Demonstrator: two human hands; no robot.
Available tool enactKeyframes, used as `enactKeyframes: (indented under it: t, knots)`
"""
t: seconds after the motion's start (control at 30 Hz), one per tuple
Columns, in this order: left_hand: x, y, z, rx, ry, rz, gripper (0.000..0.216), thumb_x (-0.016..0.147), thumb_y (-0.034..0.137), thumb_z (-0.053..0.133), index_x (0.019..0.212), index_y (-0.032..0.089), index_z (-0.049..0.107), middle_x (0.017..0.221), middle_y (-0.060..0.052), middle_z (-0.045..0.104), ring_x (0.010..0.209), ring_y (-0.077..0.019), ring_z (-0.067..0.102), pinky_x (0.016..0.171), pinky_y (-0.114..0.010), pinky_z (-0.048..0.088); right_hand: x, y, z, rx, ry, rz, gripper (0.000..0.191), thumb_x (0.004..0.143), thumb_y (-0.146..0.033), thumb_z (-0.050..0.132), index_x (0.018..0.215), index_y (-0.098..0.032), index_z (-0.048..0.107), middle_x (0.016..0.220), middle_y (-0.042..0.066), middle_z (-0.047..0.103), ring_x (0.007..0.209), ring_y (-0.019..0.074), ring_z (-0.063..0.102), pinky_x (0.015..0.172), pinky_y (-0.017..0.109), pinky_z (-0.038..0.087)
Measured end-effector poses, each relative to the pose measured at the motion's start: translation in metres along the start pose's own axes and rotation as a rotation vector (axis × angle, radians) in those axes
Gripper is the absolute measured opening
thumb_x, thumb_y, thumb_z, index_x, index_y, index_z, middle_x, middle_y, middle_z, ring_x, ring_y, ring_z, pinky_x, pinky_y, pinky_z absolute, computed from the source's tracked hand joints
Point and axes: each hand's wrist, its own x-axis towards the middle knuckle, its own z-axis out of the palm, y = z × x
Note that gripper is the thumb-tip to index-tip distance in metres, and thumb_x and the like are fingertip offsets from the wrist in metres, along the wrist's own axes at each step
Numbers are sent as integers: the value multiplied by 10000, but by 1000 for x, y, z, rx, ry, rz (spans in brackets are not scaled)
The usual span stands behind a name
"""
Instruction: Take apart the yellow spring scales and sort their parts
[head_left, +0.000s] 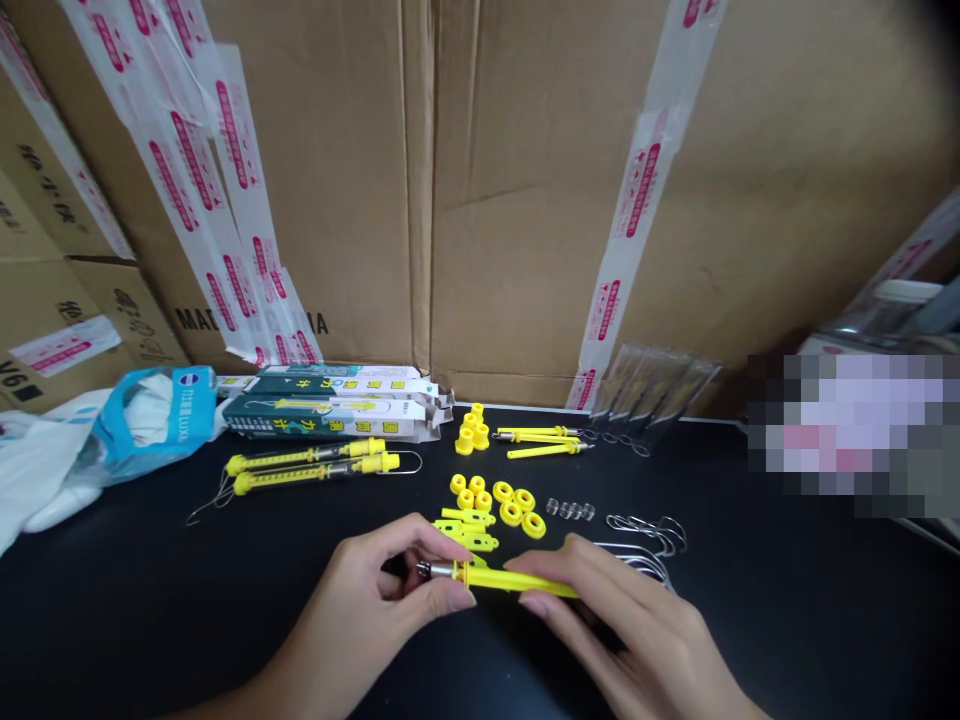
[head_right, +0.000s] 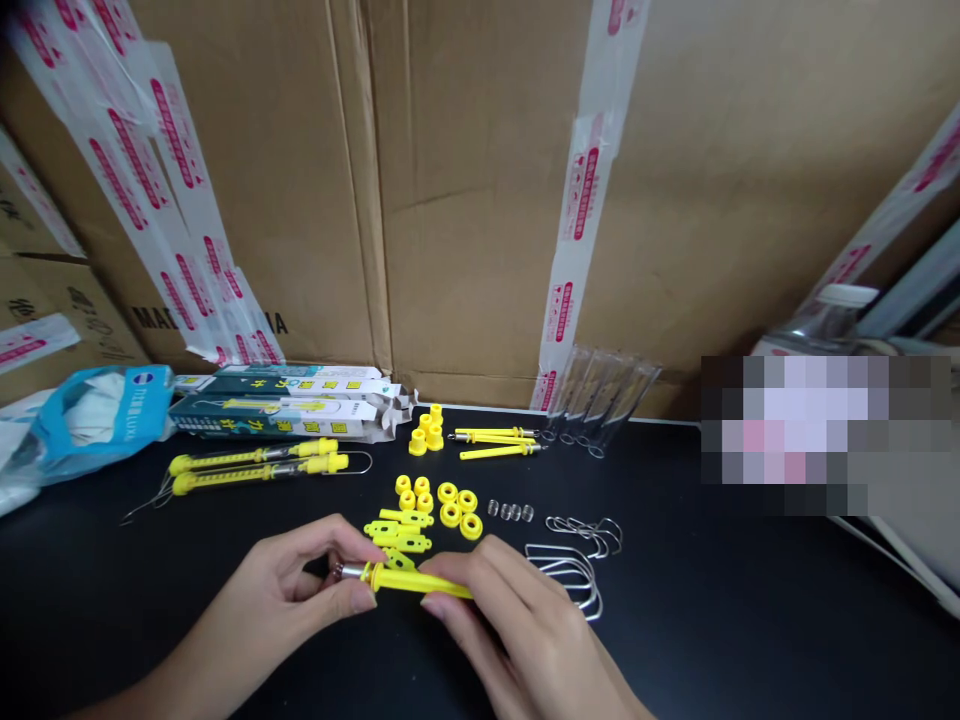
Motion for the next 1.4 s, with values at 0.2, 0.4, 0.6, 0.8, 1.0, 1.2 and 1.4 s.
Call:
enactKeyframes:
  t: [0.2, 0.4, 0.6, 0.8, 1.0, 1.2, 1.4]
  knots:
    - [0, 3, 1, 36, 12, 3, 265, 772, 433, 720, 880, 191, 733, 732, 13, 610, 672, -144, 511, 582, -224, 407, 1, -1, 3, 13, 35, -7, 193, 995, -143, 514, 1121, -217, 640, 869, 23, 702, 733, 141, 677, 670, 222, 561]
    - [0, 0, -1, 59, 67, 38, 289, 824, 468, 663, 912, 208, 755, 779, -18, 654, 753, -182, 571, 615, -246, 433, 2, -1, 5, -26, 78, 0, 176, 960, -109, 560, 1062, -204, 667, 872, 36, 687, 769, 160, 649, 691, 251, 556]
    - [-1, 0, -1, 50, 133, 21, 288, 791, 480, 702, 877, 208, 741, 820, -29, 680, 783, -196, 592, 628, -257, 451, 2, 7, -2, -154, 127, -58, 198, 926, -94, 611, 1059, -211, 699, 932, 65, 650, 803, 181, 634, 700, 295, 548]
    - [-1, 1, -1, 25, 193, 78, 235, 779, 446, 717, 811, 213, 711, 880, -38, 723, 774, -189, 587, 679, -281, 457, 8, 10, -11, -63, 192, -49, 232, 905, -96, 657, 1085, -228, 718, 767, 9, 594, 661, 138, 595, 591, 252, 522]
    - [0, -7, -1, 16, 220, 81, 275, 781, 482, 729, 795, 209, 703, 819, -25, 694, 715, -167, 534, 602, -261, 393, 18, 13, -19, -24, 224, -34, 213, 887, -96, 671, 1002, -249, 763, 743, 8, 623, 665, 146, 590, 579, 262, 511]
    - [-6, -9, 2, -25, 258, 52, 314, 763, 517, 741, 784, 205, 713, 761, -5, 642, 599, -117, 412, 517, -239, 292, 21, 20, -24, 26, 186, -3, 200, 896, -125, 677, 992, -269, 776, 746, 9, 650, 686, 152, 593, 597, 267, 504]
    - [-7, -4, -1, -39, 296, 73, 281, 773, 489, 738, 805, 210, 740, 762, -18, 663, 686, -154, 535, 528, -226, 367, 20, 25, -25, 77, 258, 90, 106, 900, -223, 690, 928, -263, 783, 749, 7, 690, 670, 152, 603, 595, 267, 491]
